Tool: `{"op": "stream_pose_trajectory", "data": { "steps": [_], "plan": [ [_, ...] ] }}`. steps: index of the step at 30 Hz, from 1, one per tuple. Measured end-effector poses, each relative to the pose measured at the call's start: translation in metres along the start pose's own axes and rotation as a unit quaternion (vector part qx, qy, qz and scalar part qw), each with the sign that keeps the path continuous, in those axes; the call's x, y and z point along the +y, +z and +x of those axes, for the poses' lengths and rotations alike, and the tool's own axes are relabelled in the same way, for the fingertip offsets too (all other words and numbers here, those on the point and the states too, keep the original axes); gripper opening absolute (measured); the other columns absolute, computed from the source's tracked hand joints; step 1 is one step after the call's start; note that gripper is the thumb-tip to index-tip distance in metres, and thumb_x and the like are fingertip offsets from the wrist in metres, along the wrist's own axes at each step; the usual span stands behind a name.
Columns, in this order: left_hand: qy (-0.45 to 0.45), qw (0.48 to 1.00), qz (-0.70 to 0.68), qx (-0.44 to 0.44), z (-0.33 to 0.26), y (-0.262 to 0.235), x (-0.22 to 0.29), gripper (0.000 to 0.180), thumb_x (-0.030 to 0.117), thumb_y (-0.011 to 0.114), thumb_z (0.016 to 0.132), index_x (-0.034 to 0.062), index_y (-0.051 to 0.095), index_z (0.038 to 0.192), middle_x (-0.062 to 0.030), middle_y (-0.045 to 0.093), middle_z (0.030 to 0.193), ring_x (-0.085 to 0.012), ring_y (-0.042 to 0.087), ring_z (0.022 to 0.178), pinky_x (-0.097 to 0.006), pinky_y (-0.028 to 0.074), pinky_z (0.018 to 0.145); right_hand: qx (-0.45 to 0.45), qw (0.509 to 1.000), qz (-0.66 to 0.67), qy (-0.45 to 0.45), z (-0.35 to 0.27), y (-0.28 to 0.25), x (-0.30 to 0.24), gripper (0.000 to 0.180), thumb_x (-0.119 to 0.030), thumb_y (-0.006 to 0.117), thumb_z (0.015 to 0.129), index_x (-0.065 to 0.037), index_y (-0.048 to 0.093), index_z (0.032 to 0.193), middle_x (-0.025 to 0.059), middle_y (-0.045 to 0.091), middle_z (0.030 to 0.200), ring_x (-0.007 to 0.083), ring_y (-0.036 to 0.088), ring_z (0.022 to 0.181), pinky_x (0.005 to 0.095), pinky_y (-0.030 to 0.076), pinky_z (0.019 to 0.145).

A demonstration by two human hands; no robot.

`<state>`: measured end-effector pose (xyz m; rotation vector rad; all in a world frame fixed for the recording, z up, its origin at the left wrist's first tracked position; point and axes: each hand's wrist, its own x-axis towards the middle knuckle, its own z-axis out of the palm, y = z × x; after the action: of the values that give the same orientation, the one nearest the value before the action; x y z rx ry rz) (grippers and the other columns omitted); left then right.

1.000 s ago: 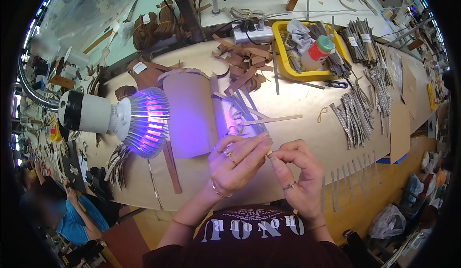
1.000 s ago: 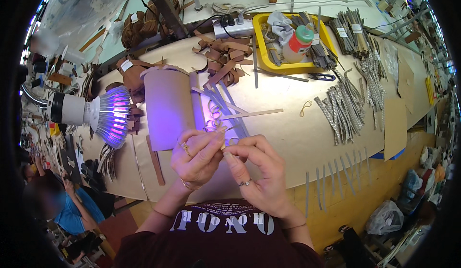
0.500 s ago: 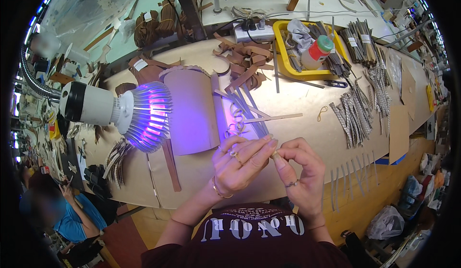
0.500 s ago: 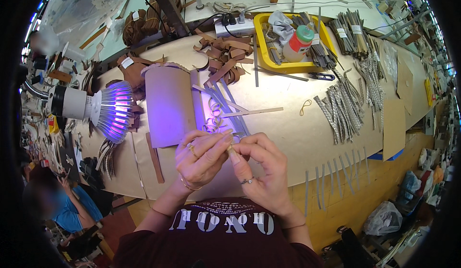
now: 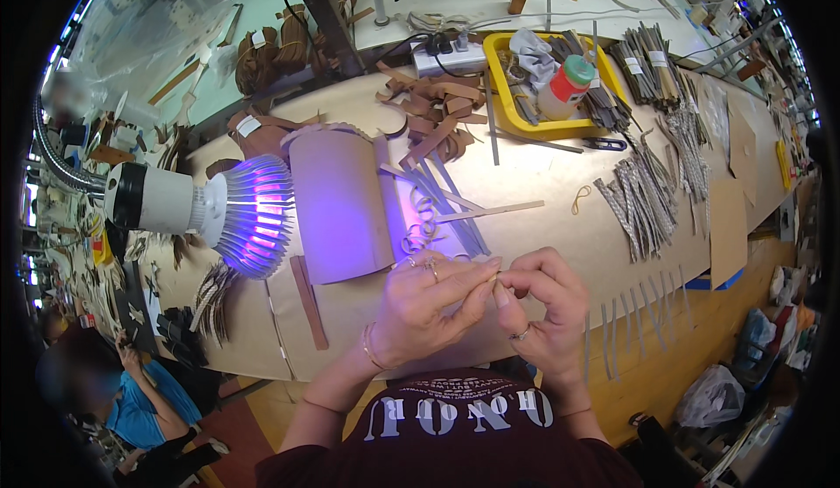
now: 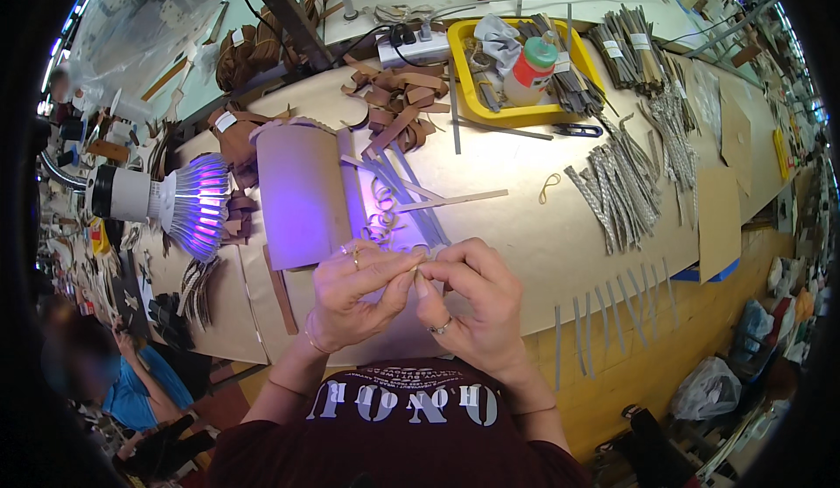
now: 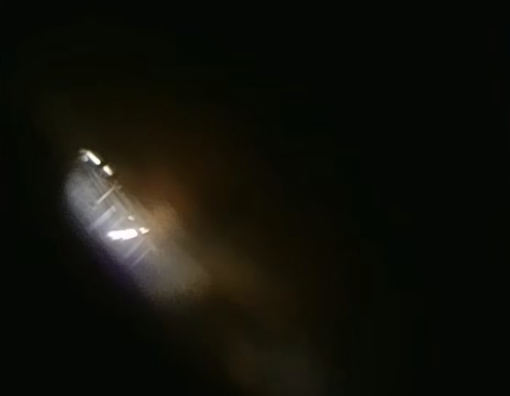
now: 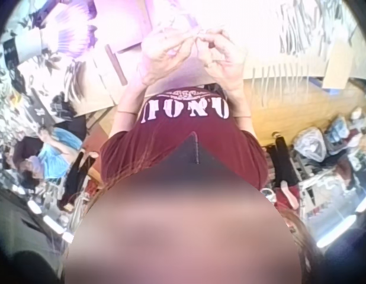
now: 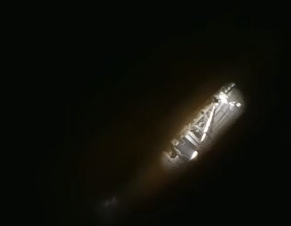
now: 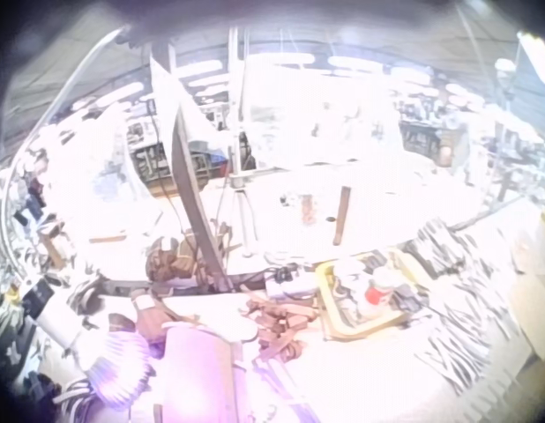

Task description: The person repeatedly picks up thin strips and rubber bands from a workbench, wraps the bands around the strips, and places the finished items on the table. The person also moves a bundle of finished cords into a yellow tray.

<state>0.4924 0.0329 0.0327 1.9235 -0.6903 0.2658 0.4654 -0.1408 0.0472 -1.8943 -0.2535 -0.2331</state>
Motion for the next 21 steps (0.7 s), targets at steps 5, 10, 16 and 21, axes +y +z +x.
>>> {"op": "stream_pose_trajectory", "data": {
  "steps": [5,10,16,21],
  "plan": [
    [-0.073,0.995,-0.067,-0.012,-0.005,0.002,-0.001,0.022,0.001,0.067,0.080,0.0021,0.074,0.101,-0.0124,0.074,0.090,-0.0218,0.071,0.073,-0.030,0.053,0.067,-0.021,1.000,-0.015,-0.013,-0.001,0.000,0.003,0.012,-0.004,0.071,0.078,0.001,0.068,0.088,0.0081,0.060,0.083,0.0171,0.058,0.069,0.0271,0.048,0.060],
    [-0.082,0.990,-0.114,-0.014,-0.010,0.004,0.001,0.024,-0.001,0.067,0.079,0.0019,0.073,0.101,-0.0108,0.074,0.091,-0.0201,0.071,0.072,-0.029,0.051,0.064,-0.020,0.998,0.049,0.022,-0.004,-0.003,0.003,0.011,-0.005,0.071,0.079,0.001,0.068,0.089,0.0085,0.061,0.084,0.0179,0.059,0.071,0.0282,0.048,0.063],
    [0.067,0.984,0.156,0.051,-0.009,0.011,0.000,0.029,0.000,0.069,0.074,0.0021,0.071,0.103,-0.0072,0.074,0.091,-0.0148,0.066,0.064,-0.028,0.051,0.063,-0.003,0.999,-0.005,0.043,-0.010,-0.001,0.000,0.010,-0.006,0.073,0.080,-0.002,0.070,0.089,0.0059,0.062,0.084,0.0168,0.057,0.070,0.0289,0.045,0.068],
    [0.085,0.978,0.178,0.060,-0.014,0.016,0.003,0.027,0.001,0.069,0.076,0.0014,0.071,0.103,-0.0076,0.073,0.089,-0.0133,0.065,0.063,-0.026,0.050,0.061,0.020,0.999,-0.005,0.045,-0.011,0.001,-0.001,0.008,-0.008,0.072,0.080,-0.003,0.069,0.085,0.0052,0.062,0.084,0.0167,0.056,0.069,0.0289,0.044,0.069]
  ]
}}
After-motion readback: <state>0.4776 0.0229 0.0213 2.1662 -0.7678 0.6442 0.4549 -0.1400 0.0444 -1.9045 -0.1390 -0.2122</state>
